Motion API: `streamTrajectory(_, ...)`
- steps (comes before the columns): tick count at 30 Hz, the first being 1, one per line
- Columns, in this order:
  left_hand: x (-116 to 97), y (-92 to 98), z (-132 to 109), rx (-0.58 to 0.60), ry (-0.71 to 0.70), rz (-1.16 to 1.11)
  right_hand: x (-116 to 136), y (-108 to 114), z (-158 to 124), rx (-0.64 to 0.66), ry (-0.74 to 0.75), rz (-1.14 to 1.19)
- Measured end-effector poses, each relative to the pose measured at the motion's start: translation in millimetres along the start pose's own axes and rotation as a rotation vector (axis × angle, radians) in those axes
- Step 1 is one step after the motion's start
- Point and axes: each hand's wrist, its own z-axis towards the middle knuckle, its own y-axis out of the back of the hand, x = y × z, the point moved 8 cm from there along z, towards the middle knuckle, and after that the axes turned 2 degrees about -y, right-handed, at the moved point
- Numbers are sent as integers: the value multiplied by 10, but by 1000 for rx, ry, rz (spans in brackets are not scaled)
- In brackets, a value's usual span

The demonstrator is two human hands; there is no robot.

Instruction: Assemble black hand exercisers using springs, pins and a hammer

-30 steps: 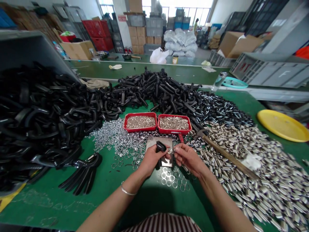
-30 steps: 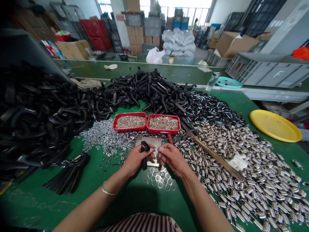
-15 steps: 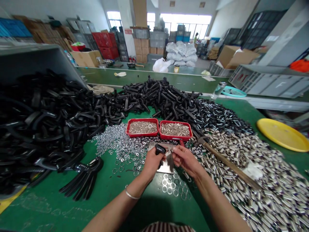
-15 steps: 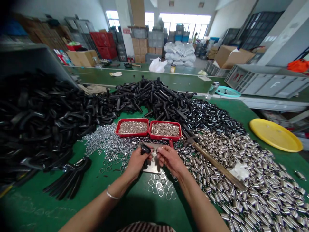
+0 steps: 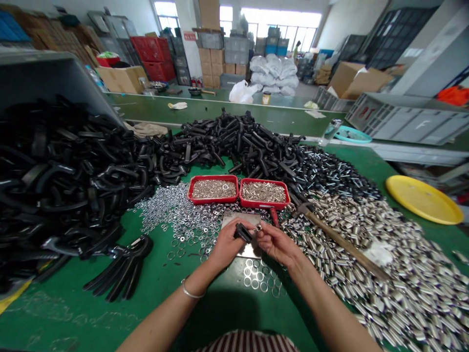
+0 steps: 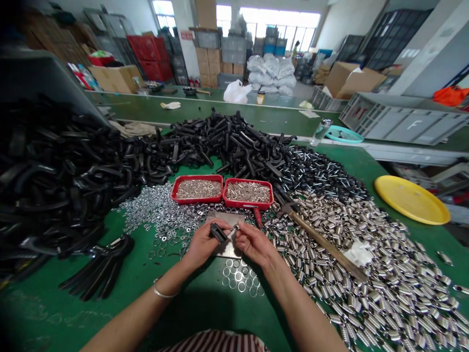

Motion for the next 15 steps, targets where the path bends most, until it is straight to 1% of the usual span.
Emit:
streamTrajectory(2, 91, 8, 30, 49, 67, 3, 107, 27, 22, -33, 108, -169)
streamTrajectory(5, 319, 100, 93, 86, 229, -11, 435, 64, 13, -141, 357, -541)
streamTrajectory(6, 394, 127, 114, 103, 281, -48, 540, 59, -1, -166, 424, -649)
streamTrajectory(8, 501, 157, 150, 129, 354, -155, 683, 25, -29, -177, 503, -802)
streamTrajectory(11, 557, 150, 184, 97, 385, -244, 729, -22, -67, -170, 507, -873)
streamTrajectory(15, 540, -18, 172, 27, 396, -246, 640, -74, -120, -204, 515, -733)
